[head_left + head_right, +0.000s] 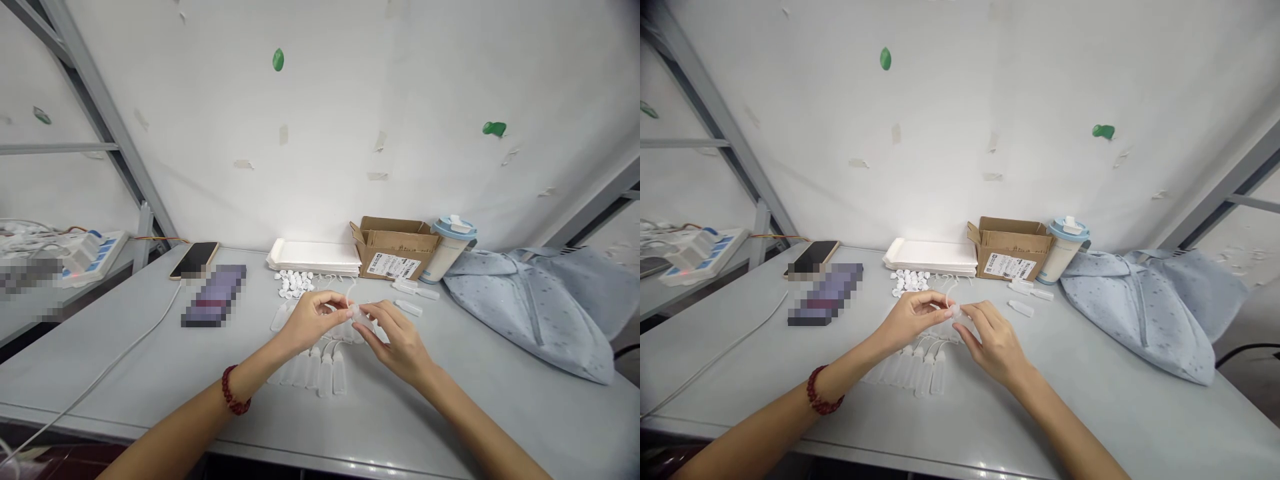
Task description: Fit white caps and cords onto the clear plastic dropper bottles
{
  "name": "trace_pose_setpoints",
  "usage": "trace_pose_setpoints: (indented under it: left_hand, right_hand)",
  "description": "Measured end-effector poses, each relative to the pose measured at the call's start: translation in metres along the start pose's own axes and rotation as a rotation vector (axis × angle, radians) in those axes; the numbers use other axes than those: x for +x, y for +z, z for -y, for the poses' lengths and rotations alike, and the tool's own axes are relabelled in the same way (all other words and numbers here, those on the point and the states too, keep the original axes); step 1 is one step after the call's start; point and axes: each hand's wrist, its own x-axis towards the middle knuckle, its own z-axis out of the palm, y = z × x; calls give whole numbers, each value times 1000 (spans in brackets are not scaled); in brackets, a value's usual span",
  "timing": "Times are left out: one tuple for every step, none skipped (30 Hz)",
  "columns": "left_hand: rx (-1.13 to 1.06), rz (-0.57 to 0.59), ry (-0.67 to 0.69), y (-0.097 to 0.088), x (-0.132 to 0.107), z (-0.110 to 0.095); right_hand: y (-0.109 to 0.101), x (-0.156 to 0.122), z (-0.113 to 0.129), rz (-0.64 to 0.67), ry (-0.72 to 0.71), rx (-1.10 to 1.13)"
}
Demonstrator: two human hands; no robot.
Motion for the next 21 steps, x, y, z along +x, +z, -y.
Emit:
trace_pose_setpoints:
  left_hand:
    - [2, 7, 1, 0, 0, 0]
    - [2, 11, 3, 0, 0, 0]
    - [3, 16, 9, 0, 1, 1]
    - [8, 20, 16, 0, 1, 1]
    - [19, 24, 25, 0, 1, 0]
    - [34, 27, 33, 0, 1, 0]
    - [51, 30, 40, 0, 1, 0]
    - [69, 32, 45, 0, 1, -1]
    - [85, 31, 48, 1, 1, -1]
    - [101, 23, 47, 1, 0, -1]
    - [122, 3, 44, 1, 0, -1]
    - [154, -32, 44, 2, -1, -1]
    - [201, -80, 56, 2, -1, -1]
    - [260, -135, 86, 3, -2, 0]
    - [324, -189, 137, 3, -3, 0]
    - [388, -229, 211, 4, -4, 0]
    - [445, -246, 302, 4, -5, 1]
    - [496, -238, 399, 5, -6, 1]
    - [543, -212, 489, 6, -7, 1]
    - [595, -175, 564, 7, -8, 2]
    - [653, -132, 616, 8, -9, 2]
  right_hand:
    - [0, 0, 0, -5, 1, -1]
    - [1, -1, 0, -11, 5, -3]
    - [1, -1, 0, -12, 9, -5]
    - [1, -1, 1, -7, 14, -5]
    - [1, -1, 1, 1, 17, -3]
    - [1, -1, 1, 10, 20, 1]
    - [1, -1, 1, 18, 24, 8]
    - [1, -1, 1, 22, 27, 14]
    - [1, -1, 1, 21, 32, 20]
    - [1, -1, 1, 13, 38, 23]
    - [1, -1, 1, 3, 46, 22]
    - [1, -1, 1, -4, 57, 20]
    - [1, -1, 1, -9, 72, 16]
    - [1, -1, 1, -11, 94, 13]
    - [1, -1, 2, -9, 122, 13]
    - [1, -1, 2, -5, 156, 19]
    - [1, -1, 3, 1, 193, 31]
    - [2, -1, 3, 4, 227, 47]
    - [2, -1, 3, 7, 257, 66]
    - [2, -1, 3, 8, 281, 86]
    - [2, -1, 4, 8, 304, 107]
